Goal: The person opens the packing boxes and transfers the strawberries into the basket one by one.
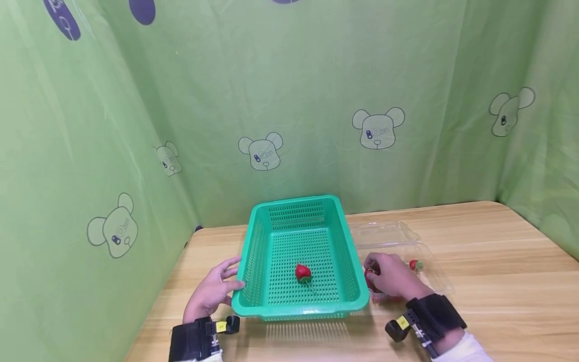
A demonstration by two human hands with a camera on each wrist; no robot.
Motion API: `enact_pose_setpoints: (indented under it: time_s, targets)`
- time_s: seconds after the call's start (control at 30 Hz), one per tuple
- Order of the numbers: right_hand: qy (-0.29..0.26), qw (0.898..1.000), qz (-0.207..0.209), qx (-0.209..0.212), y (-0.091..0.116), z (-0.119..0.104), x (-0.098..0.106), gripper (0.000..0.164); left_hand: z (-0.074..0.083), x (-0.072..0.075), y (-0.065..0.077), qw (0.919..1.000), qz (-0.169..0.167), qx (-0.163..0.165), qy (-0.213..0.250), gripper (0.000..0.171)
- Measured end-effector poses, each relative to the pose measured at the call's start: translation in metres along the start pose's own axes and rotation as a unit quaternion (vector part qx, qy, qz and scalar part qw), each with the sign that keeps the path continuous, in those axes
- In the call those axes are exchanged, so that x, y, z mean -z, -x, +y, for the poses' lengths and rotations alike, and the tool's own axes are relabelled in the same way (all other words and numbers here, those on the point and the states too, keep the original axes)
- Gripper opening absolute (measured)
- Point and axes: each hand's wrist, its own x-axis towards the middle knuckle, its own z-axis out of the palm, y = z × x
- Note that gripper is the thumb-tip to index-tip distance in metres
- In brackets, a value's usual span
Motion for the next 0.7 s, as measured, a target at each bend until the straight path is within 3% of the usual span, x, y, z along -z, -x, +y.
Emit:
enact_pose_setpoints:
  time_s: [0.3,0.7]
  targets:
    - [-0.01,1.0,0.001,-0.005,-0.0001,-0.0013,0.0041,0.019,0.0008,-0.0003,0.001,1.0,-0.002,-0.002,-0.002,0.069]
    - [-0.014,1.0,0.019,0.011,0.0023,-0.0045,0.0102,0.014,0.0012,0.0004,0.0009,0.9999,-0.008,-0.005,0.006,0.069]
